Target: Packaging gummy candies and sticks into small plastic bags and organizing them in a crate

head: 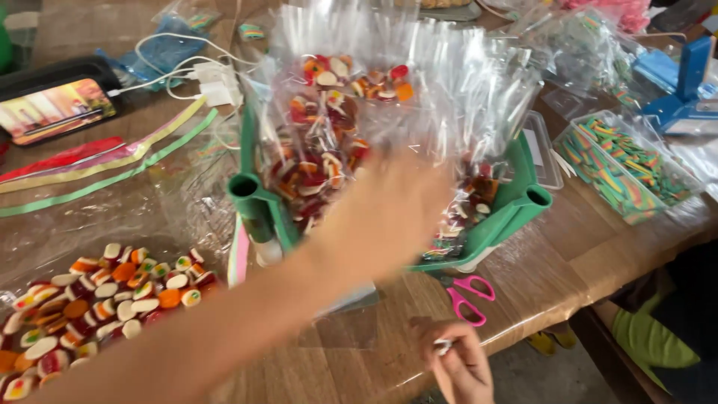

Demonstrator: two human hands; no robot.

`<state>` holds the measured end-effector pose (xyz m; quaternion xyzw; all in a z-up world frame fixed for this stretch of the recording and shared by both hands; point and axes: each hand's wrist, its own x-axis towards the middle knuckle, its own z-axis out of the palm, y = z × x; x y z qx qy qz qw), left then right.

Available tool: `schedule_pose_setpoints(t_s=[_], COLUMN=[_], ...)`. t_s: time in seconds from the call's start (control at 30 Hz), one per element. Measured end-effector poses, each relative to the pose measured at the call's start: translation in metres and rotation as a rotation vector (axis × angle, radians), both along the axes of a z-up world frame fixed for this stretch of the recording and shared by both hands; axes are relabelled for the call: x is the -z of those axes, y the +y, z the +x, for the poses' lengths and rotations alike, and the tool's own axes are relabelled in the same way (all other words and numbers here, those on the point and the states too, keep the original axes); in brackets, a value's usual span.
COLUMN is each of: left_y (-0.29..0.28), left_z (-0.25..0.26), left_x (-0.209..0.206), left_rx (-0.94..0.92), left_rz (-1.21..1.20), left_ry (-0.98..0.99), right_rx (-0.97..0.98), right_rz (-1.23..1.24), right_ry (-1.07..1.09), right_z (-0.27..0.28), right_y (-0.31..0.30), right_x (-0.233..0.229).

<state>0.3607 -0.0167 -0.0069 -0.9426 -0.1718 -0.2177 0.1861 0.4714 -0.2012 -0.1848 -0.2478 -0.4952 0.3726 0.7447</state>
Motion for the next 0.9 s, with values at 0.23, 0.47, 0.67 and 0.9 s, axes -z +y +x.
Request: schedule_pose_setpoints(t_s=[0.23, 0.47, 0.67, 0.9], left_y=[-0.05, -0.031, -0.017, -0.018], left_z=[-0.063, -0.07, -0.07, -0.073], left_x=[0.197, 0.212, 0.187, 0.162], left_rx=[-0.215, -0.151, -0.198, -0.125], left_rz=[-0.269, -0.334, -0.416, -0.552], left_ry=[0.103, 0.22, 0.013, -0.263], right_rx=[0.281, 0.327, 0.358, 0.7], right_rz=[-0.112, -0.713, -0.566, -0.093], right_ry=[-0.379, -0.748, -1.098, -1.458], right_z=[0.007, 0.007, 0.001, -0.001], right_y=[-0.001, 0.007, 0.04, 0.078], right_x=[-0.009, 0.001, -0.002, -0.018])
